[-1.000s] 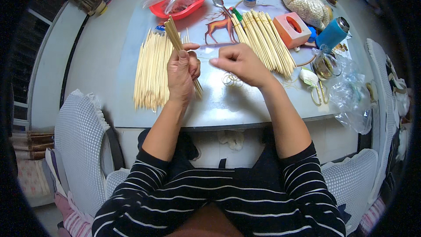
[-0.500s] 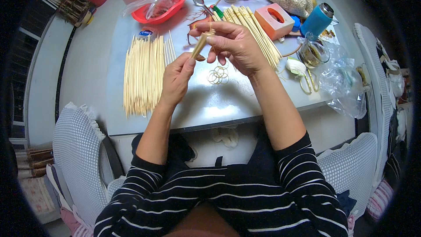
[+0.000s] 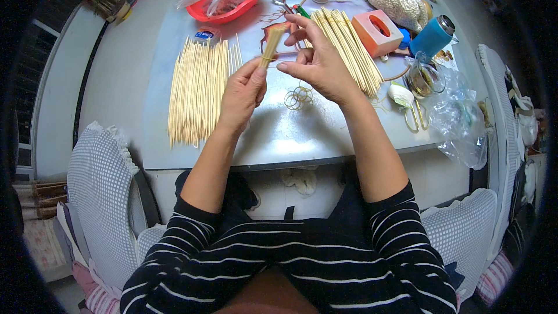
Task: The person gathers thin wooden sticks from a pile on a low table, aligns them into small bundles, and secures each bundle with a rubber band. The person repeats this process, placing completed bundles to the side.
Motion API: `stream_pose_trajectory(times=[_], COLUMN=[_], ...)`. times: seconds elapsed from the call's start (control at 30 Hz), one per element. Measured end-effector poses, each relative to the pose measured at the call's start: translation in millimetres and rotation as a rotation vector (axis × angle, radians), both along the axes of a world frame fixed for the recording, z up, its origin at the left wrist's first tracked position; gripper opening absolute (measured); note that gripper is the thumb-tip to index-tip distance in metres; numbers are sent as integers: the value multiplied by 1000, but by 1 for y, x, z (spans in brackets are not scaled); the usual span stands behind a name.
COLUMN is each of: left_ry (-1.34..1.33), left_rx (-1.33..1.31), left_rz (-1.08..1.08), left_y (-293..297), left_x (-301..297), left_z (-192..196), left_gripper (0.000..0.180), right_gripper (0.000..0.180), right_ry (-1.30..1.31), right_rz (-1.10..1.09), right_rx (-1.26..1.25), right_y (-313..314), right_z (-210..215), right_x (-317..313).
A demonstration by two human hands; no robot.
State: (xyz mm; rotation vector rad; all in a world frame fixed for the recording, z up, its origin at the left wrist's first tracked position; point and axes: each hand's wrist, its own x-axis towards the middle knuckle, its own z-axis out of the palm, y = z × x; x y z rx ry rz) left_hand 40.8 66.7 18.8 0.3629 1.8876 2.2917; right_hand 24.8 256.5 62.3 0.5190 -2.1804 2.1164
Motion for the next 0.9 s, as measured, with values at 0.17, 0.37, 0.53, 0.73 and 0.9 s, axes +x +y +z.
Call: stream_pose_trajectory(times=[0.17, 0.37, 0.53, 0.73, 0.9], left_ry=[-49, -72, -33, 242, 474], left_rx=[157, 232, 104, -219, -548], left_rz=[-7, -57, -15, 44, 95], left_y=[-6, -5, -6, -3, -9], left_x=[2, 5, 3, 4, 3], left_z=[9, 13, 5, -3, 7], left_gripper=[40, 44, 38, 31, 28], right_gripper=[23, 20, 20, 16, 18], right_ry=[114, -165, -388, -429, -415], right_rz=[39, 385, 420, 311, 184], right_rx=[346, -400, -718, -485, -261], right_y=[11, 15, 22, 38, 44], right_z=[-5, -13, -18, -7, -11], right_x=[-8, -12, -15, -20, -24])
